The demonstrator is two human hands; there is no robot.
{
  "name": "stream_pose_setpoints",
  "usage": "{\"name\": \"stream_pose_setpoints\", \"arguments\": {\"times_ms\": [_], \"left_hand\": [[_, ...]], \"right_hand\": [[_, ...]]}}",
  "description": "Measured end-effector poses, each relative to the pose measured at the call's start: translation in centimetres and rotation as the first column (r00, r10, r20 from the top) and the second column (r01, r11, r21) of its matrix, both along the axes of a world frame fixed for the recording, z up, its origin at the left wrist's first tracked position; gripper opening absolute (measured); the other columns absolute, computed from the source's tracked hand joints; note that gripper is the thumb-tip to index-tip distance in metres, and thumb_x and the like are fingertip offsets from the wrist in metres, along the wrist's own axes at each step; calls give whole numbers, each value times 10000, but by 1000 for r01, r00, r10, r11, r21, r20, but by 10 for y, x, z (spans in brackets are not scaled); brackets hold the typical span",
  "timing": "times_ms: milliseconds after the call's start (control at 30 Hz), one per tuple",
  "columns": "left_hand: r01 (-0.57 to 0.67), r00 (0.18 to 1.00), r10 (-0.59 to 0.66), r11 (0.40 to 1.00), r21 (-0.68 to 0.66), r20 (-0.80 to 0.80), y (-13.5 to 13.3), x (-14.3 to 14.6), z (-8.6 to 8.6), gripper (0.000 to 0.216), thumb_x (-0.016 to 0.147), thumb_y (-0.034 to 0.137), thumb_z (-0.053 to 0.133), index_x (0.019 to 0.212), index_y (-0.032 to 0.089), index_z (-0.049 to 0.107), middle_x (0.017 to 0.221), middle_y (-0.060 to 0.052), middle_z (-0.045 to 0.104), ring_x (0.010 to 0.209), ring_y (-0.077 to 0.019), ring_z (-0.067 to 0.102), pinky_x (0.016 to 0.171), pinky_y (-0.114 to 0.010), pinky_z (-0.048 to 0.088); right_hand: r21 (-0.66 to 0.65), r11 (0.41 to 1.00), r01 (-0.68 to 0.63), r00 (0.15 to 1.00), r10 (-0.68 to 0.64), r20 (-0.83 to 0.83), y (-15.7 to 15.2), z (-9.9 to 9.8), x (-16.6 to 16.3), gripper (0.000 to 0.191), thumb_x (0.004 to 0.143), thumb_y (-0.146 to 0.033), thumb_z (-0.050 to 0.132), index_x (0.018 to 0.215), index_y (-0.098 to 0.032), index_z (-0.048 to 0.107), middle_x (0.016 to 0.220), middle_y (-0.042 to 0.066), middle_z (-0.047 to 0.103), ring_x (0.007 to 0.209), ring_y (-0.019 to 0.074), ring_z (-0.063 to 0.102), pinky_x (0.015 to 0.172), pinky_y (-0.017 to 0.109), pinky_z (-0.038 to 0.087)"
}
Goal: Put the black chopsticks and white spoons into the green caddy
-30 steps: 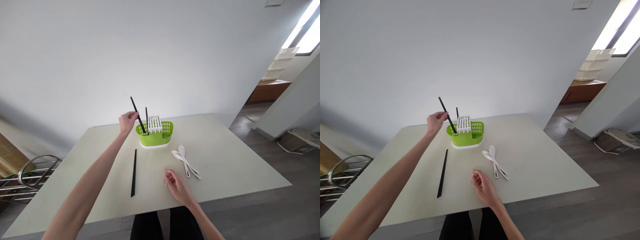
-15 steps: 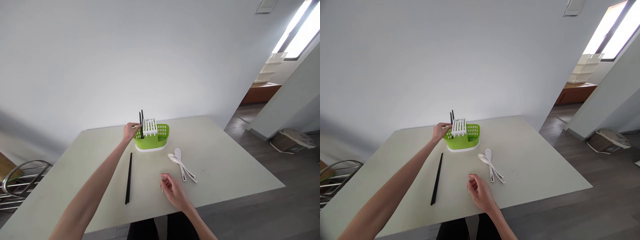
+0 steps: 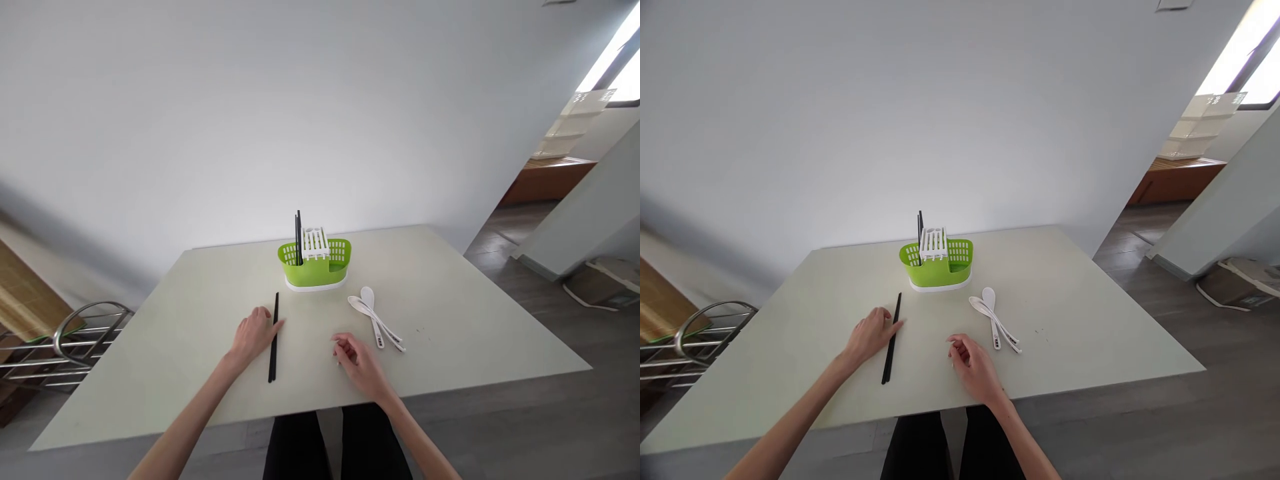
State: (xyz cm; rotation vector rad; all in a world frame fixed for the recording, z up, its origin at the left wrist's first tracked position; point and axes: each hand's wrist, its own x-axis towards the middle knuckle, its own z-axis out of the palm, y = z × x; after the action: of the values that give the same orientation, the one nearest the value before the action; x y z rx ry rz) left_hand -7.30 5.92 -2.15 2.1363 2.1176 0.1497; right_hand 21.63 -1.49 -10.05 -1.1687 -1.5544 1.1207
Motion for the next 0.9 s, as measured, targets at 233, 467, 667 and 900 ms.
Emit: {"name": "stream_pose_setpoints", "arguments": {"times_ms": [233, 467, 667, 900], "left_hand": [[-26, 949, -27, 986, -164, -315, -44, -2, 16, 215, 906, 92, 490, 912, 137, 700, 935, -204, 737, 957, -368, 741, 774, -403, 481], [34, 986, -47, 996, -87, -161, -59, -23, 49, 215, 898, 196, 548, 794, 201, 736, 886, -152, 772, 916, -345, 757, 803, -415, 506], [-18, 625, -12, 999, 30, 780, -85, 12, 69, 422, 814, 618, 743, 974, 228, 778, 913, -60, 825, 848, -274, 792, 807, -372, 617], [-73, 286, 87, 995, -69, 954, -101, 36, 57, 513, 723, 603, 871, 982, 165, 807, 977, -100, 831, 866, -242, 783, 913, -407, 655]], "right_hand": [[27, 1000, 6, 999, -7, 36, -6, 2, 2, 396, 1043, -548, 503, 1164, -217, 682, 927, 69, 743, 775, 197, 677, 750, 336, 553], [2, 1000, 6, 1000, -6, 16, -9, 6, -6, 410, 1018, -570, 533, 1132, -209, 689, 927, 68, 742, 781, 198, 664, 782, 360, 545], [-59, 946, -319, 928, 300, -220, -35, 39, -49, 515, 1000, -617, 601, 1363, -251, 610, 1308, 113, 690, 1088, 222, 687, 914, 378, 550], [-167, 865, -473, 820, 363, -442, -55, 56, -75, 627, 995, -718, 538, 1251, -168, 695, 754, -2, 654, 590, 128, 592, 636, 301, 468]]}}
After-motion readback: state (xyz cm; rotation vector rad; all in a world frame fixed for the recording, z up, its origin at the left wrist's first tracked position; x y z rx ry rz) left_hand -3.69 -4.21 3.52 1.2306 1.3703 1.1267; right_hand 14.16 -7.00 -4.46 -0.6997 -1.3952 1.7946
